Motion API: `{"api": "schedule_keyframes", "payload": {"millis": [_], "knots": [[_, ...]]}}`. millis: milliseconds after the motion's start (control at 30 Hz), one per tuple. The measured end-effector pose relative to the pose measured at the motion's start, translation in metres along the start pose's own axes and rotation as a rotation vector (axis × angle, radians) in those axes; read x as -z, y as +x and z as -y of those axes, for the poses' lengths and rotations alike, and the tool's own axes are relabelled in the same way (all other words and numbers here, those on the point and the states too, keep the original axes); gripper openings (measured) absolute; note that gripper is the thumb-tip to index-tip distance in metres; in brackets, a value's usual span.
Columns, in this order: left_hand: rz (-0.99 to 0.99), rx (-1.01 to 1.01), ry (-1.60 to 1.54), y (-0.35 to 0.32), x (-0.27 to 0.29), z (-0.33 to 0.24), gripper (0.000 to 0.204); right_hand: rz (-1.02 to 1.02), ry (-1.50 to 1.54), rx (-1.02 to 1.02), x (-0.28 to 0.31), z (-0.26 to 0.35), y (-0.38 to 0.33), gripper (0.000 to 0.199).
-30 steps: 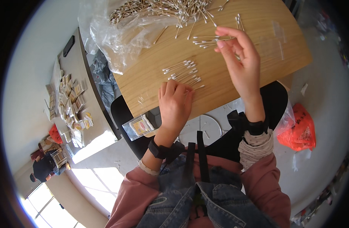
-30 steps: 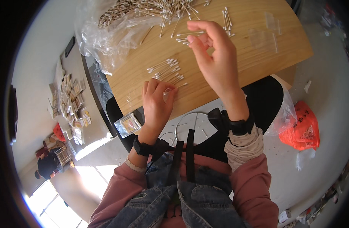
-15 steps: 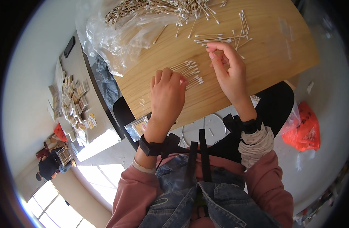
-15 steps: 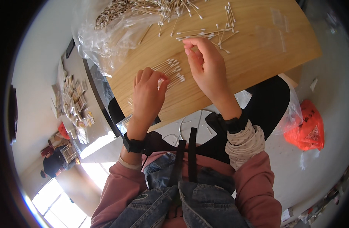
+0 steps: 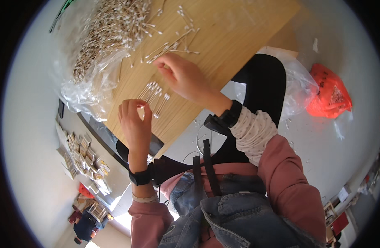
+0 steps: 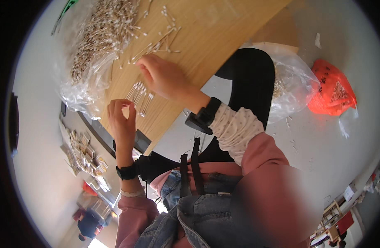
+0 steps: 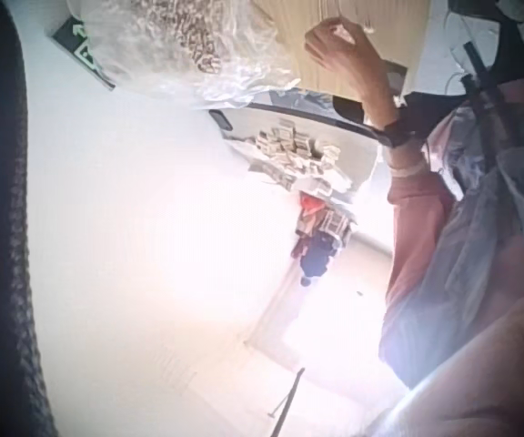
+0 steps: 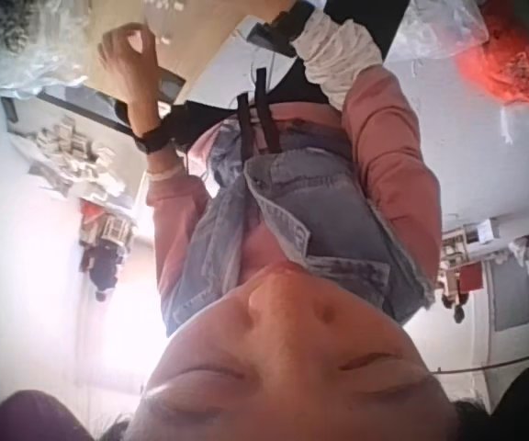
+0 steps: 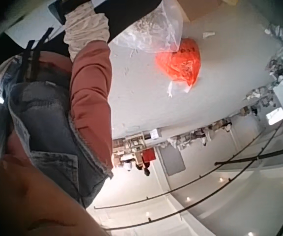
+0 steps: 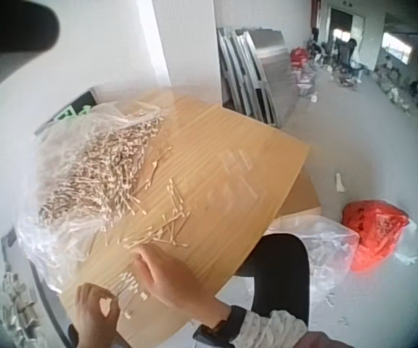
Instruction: Manually arranging cotton swabs into a plastic case and applying a product label.
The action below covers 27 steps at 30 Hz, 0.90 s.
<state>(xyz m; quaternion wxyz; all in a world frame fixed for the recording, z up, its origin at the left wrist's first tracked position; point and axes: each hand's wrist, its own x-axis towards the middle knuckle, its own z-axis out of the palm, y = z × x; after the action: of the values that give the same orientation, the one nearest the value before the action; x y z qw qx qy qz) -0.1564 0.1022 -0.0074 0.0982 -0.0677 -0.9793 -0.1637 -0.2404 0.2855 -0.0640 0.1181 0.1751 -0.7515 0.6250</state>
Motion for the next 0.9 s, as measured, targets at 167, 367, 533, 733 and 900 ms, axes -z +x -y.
{"api": "schedule_keyframes", "payload": {"millis": [167,367,533,733,900], "knots": [[0.034,0.231,-0.298,0.009,0.013,-0.025,0.008,-0.091,-0.017,-0.047,-0.005,-0.007,-0.004,0.013],[0.306,-0.156,-0.663,0.047,0.026,-0.183,0.021,-0.014,0.080,-0.093,-0.010,-0.024,-0.003,0.013],[0.138,-0.281,-0.612,0.064,0.016,-0.209,0.038,-0.035,0.087,-0.070,-0.018,-0.011,-0.005,0.011],[-0.173,0.208,-0.683,0.043,0.024,-0.042,0.040,-0.029,0.114,-0.089,0.013,-0.003,0.002,0.014],[0.101,0.149,-0.303,0.001,0.003,0.005,0.052,0.089,0.516,-0.289,-0.001,0.002,0.001,0.021]]}}
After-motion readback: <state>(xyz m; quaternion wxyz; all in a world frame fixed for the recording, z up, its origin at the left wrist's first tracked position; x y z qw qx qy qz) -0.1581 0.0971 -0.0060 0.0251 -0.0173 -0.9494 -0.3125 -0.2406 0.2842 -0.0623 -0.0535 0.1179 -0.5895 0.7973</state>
